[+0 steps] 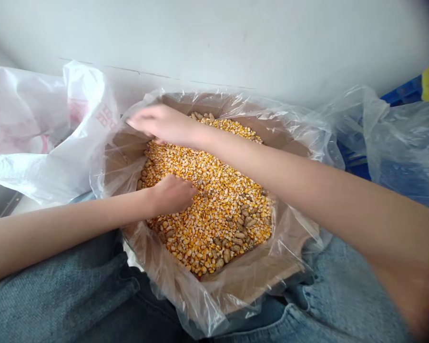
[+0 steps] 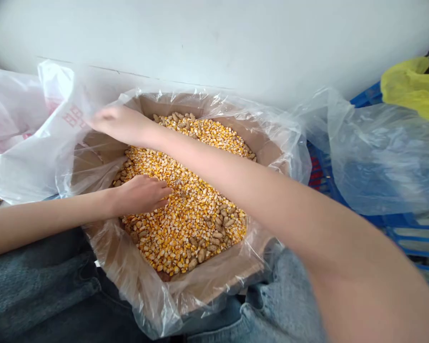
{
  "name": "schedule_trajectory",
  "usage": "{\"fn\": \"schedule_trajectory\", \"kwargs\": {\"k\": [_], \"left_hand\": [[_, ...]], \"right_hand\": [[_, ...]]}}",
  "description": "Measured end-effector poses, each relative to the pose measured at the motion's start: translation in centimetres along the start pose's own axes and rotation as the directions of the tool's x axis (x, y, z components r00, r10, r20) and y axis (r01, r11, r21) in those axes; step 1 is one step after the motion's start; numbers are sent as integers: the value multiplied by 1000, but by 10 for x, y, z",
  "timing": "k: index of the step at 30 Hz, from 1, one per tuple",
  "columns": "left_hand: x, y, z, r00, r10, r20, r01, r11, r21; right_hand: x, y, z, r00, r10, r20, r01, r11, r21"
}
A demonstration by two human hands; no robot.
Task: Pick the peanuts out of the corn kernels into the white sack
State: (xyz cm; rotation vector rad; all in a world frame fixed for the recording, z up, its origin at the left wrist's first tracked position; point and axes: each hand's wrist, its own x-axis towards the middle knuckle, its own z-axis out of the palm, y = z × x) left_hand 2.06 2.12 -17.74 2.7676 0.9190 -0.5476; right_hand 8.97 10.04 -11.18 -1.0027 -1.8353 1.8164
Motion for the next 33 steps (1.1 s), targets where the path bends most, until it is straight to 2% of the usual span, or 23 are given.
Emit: {"fn": "schedule_trajectory", "kwargs": {"k": [1,2,5,7,9,12,14,16,18,21,22,25,26,28,33], "left_hand": [[1,-3,-2,1000,-9,-6,9,1000,-9],[3,-7,-5,1000,-18,-9,18,1000,-18],[16,-16,-12,999,-40,-1,40,999,-29],[29,-17,-14,1000,-26,-4,26,1000,-16],[42,-13,-13,999,16,-31,-16,1000,4],[53,-2,-6,983,121,-135,-121,993,7],[52,3,1,959,189,-212,-194,981,-1],[47,5,8,941,238,-241,-247,969,-9],[39,7,15,935,271,-227,-282,959,-15],[29,20,25,912,351,-211,-366,930,-36],[27,27,28,895,390,-214,-410,911,-53],[20,49,39,843,493,-216,-527,837,-148],[18,54,42,837,504,-211,-540,822,-180],[16,60,46,845,497,-196,-532,819,-216],[18,50,46,861,488,-144,-508,841,-186]], "right_hand": [[-17,18,-10,998,-55,-7,52,977,-208],[-34,36,-20,999,-50,-6,45,936,-349],[-82,81,-42,995,99,1,-83,846,-526],[-107,100,-47,984,179,15,-136,796,-590],[-123,111,-45,976,211,45,-135,761,-635],[-132,120,-35,949,259,180,-72,735,-674],[-134,123,-28,919,308,248,-37,692,-721],[-137,124,-22,907,324,268,18,606,-795],[-143,124,-14,910,290,298,120,503,-856],[-155,125,6,871,143,469,371,432,-822],[-159,127,14,838,79,539,461,423,-780],[-168,134,36,693,-43,720,681,368,-633],[-170,137,41,658,-56,751,719,342,-605],[-171,143,47,628,-84,774,760,282,-586],[-165,168,51,623,-174,762,782,140,-608]]}}
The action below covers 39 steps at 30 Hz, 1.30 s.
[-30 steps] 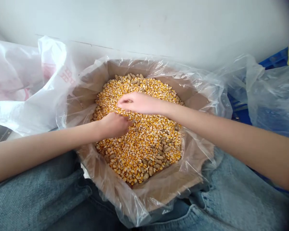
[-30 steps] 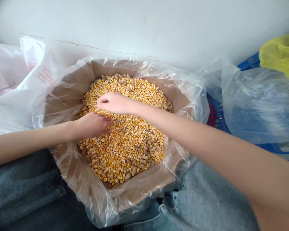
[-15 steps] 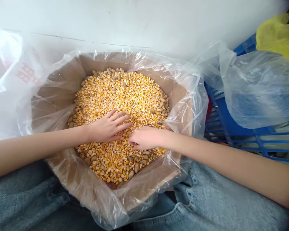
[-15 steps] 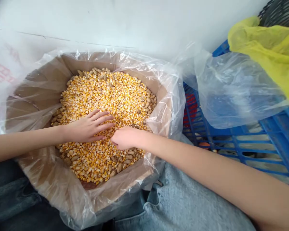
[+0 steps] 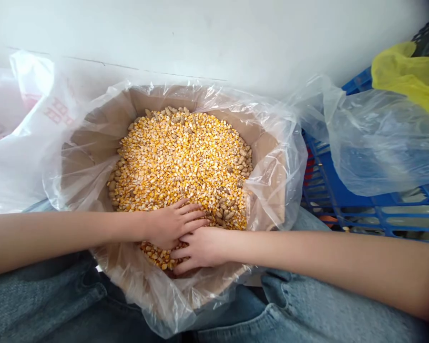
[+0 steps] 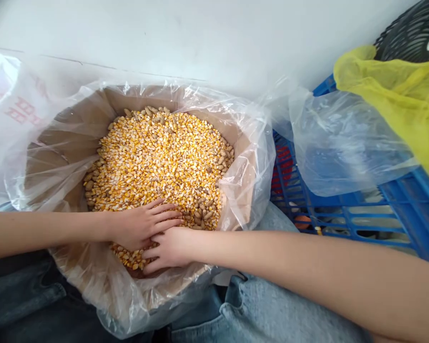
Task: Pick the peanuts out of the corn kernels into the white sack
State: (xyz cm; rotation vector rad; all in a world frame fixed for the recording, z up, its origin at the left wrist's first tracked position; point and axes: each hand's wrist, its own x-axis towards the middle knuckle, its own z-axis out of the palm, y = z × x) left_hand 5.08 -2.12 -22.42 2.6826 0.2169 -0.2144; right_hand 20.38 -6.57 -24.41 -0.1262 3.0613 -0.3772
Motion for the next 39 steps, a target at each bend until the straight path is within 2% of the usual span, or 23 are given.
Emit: {"fn": "schedule_trajectory", "kwargs": {"k": [3,5,9,11,12,14,16,17,18,20,22,23,24,25,26,27,30,32,34,36,39], "left_hand": [[-1,-10,-5,1000,-21,-6,21,999,45],[0,-18,-9,998,-58,-39,60,996,72],[2,-38,-24,970,-176,-167,190,979,72],[0,-50,-31,922,-283,-264,298,954,21],[-2,-57,-35,883,-347,-315,359,933,-23],[-7,-71,-40,774,-486,-406,473,870,-138],[-14,-86,-45,644,-603,-471,560,791,-248],[-18,-94,-48,581,-647,-494,592,752,-288],[-23,-102,-51,521,-682,-513,621,715,-321],[-30,-120,-59,416,-749,-515,673,635,-380],[-34,-139,-67,328,-820,-469,717,539,-441],[-35,-149,-70,295,-849,-438,735,495,-464],[-34,-158,-73,277,-862,-423,747,471,-469],[-32,-167,-75,260,-864,-430,760,458,-460],[-28,-175,-76,244,-857,-453,771,455,-446],[-24,-182,-75,226,-843,-488,775,459,-434],[-12,-193,-65,169,-768,-618,757,502,-417],[-5,-196,-57,153,-710,-688,718,558,-416],[1,-197,-54,163,-689,-706,649,614,-449],[7,-198,-56,193,-698,-690,570,652,-500],[21,-199,-62,223,-725,-651,460,667,-585]], "right_hand": [[0,12,12,999,-40,30,41,998,-45],[-1,25,13,997,-45,66,48,997,-52],[-8,54,-2,991,131,26,-129,989,-77],[-13,65,-14,969,245,-22,-246,966,-78],[-15,69,-20,948,315,-48,-317,946,-69],[-22,77,-32,872,477,-109,-482,876,-23],[-32,86,-42,731,652,-200,-653,754,73],[-39,92,-46,634,730,-254,-722,677,143],[-46,100,-49,517,800,-304,-777,588,226],[-64,119,-53,231,906,-354,-829,374,415],[-83,143,-55,-66,950,-307,-807,130,576],[-91,156,-55,-191,946,-264,-776,19,630],[-98,168,-55,-285,931,-229,-739,-61,671],[-103,179,-55,-347,914,-210,-697,-102,710],[-105,188,-53,-390,899,-199,-652,-118,749],[-105,195,-51,-411,890,-197,-615,-111,781],[-91,206,-40,-416,880,-229,-568,-55,821],[-77,209,-33,-425,869,-254,-523,-7,853],[-65,214,-29,-437,863,-253,-441,39,897],[-57,221,-27,-441,866,-237,-361,71,930],[-48,233,-30,-440,869,-226,-257,119,959]]}}
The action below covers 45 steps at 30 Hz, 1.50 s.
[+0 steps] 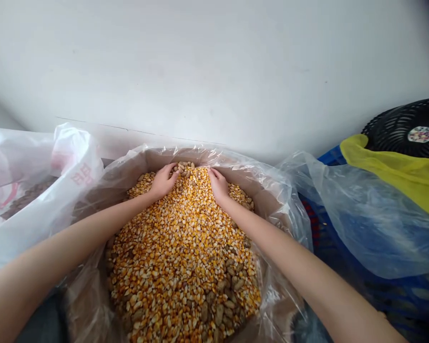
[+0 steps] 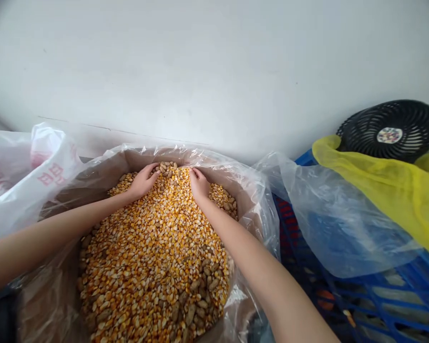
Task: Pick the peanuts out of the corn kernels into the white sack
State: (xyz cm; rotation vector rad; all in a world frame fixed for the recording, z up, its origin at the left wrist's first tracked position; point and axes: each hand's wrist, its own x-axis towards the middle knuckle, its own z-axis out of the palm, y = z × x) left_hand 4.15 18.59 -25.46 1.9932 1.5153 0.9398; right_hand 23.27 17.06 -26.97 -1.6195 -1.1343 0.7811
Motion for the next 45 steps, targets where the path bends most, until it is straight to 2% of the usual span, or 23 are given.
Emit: {"fn": "schedule_trajectory", "kwargs": {"k": [4,8,12,15,17,19,20,22,24,25,26,27,29,31,33,35,37,39,42,45], "left_hand": [[6,16,13,994,-97,55,109,949,-295],[1,27,16,979,-130,155,196,797,-571],[-19,33,7,969,-148,199,243,727,-642],[-46,39,-3,916,-176,360,381,663,-644],[-67,44,-10,869,-207,449,469,631,-618],[-86,50,-16,850,-213,481,491,648,-582],[-94,55,-19,847,-197,493,484,669,-564],[-104,64,-24,830,-129,543,459,713,-531],[-103,71,-28,801,-76,593,444,741,-504],[-99,72,-29,800,-68,596,430,758,-491],[-92,72,-31,817,-76,572,403,785,-471],[-84,69,-33,848,-96,521,364,820,-442],[-67,55,-38,923,-135,361,260,909,-327],[-53,36,-43,958,-190,214,227,959,-167],[-46,15,-46,967,-228,118,233,972,-28],[-42,-2,-48,983,-175,59,168,981,98],[-40,-13,-49,997,-65,36,57,978,202],[-36,-20,-47,999,13,47,-25,966,259],[-24,-29,-43,994,8,112,-39,961,275],[-10,-32,-37,982,-6,191,-46,962,268]], "right_hand": [[0,-10,12,996,45,71,-61,970,233],[-15,-22,17,969,50,242,-145,908,393],[-36,-27,9,906,155,393,-319,861,396],[-53,-28,-5,855,209,475,-390,863,322],[-68,-30,-16,848,185,497,-339,910,240],[-85,-33,-26,833,129,539,-249,956,156],[-94,-35,-31,807,102,581,-215,968,129],[-108,-39,-38,728,69,682,-187,977,101],[-114,-43,-43,646,61,761,-201,975,93],[-113,-45,-45,625,52,779,-191,978,88],[-110,-47,-46,621,35,783,-151,986,76],[-104,-49,-47,640,7,768,-78,995,56],[-87,-52,-49,715,-63,697,118,993,-32],[-70,-55,-48,772,-138,621,288,946,-147],[-54,-58,-43,774,-211,596,411,884,-221],[-41,-60,-32,725,-308,616,544,804,-238],[-27,-61,-15,654,-400,642,660,717,-225],[-13,-60,4,610,-448,654,717,664,-213],[7,-53,29,640,-428,638,687,691,-224],[13,-44,44,674,-400,621,641,735,-222]]}}
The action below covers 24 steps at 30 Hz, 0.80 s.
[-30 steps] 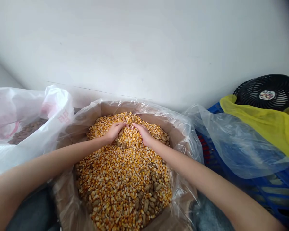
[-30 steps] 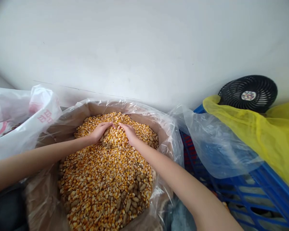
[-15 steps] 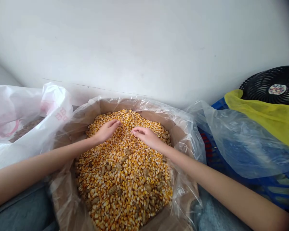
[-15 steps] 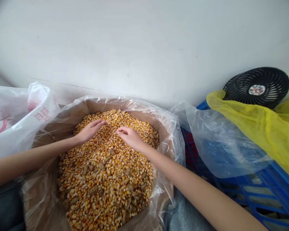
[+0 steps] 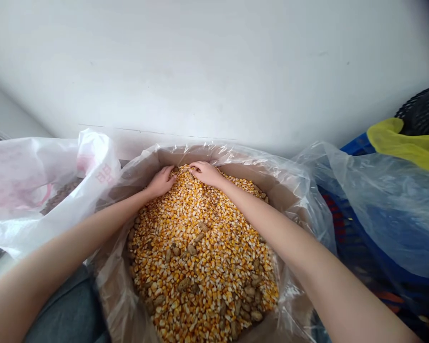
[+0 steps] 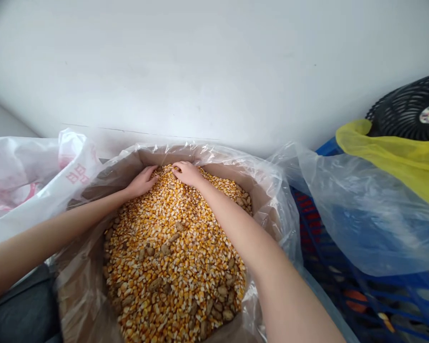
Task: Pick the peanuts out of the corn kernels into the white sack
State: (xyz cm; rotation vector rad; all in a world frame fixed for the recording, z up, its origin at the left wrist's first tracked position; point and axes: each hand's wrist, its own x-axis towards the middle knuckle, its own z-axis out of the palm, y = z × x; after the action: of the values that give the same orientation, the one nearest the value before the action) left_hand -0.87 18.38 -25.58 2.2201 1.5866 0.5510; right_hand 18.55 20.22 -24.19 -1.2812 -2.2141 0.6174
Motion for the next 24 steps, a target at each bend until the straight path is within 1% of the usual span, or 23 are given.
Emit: {"fn": "schedule_trajectory", "kwargs": {"k": [2,4,6,9,10,12,14,16,17,18,19,20,21,22,24], "left_hand": [[7,3,3,1000,0,25,1,999,-35],[8,8,6,999,-10,45,16,989,-145],[1,16,9,998,-1,59,18,956,-294],[-21,31,13,998,-29,64,56,878,-476],[-30,37,14,996,-51,74,82,850,-520],[-45,48,13,990,-69,126,130,803,-581],[-55,58,12,981,-52,189,156,789,-594],[-60,64,10,973,-21,229,154,801,-579],[-61,65,9,972,-5,236,142,811,-567],[-61,66,9,973,0,232,132,822,-554],[-61,65,8,974,7,228,120,834,-539],[-60,64,8,977,-6,212,118,846,-520],[-60,63,8,980,-35,196,131,855,-501],[-60,61,9,979,-54,194,144,864,-483],[-60,60,9,974,-62,219,159,874,-458]], "right_hand": [[-4,-2,7,1000,7,24,-8,999,32],[-13,-9,13,997,-3,73,-1,998,63],[-27,-19,18,995,-29,99,19,995,98],[-52,-30,22,994,-33,103,12,980,199],[-61,-31,22,993,-13,121,-18,967,254],[-76,-31,19,979,48,196,-119,921,370],[-84,-29,9,948,81,309,-223,862,456],[-80,-29,-6,897,38,440,-269,837,477],[-73,-31,-16,862,-2,507,-269,847,460],[-62,-34,-25,815,-44,578,-252,870,423],[-50,-38,-33,769,-58,636,-231,903,363],[-36,-44,-40,728,-47,684,-214,932,292],[-22,-49,-45,719,-2,695,-206,955,216],[-10,-53,-48,762,61,644,-201,968,147],[4,-57,-49,818,131,560,-201,977,66]]}}
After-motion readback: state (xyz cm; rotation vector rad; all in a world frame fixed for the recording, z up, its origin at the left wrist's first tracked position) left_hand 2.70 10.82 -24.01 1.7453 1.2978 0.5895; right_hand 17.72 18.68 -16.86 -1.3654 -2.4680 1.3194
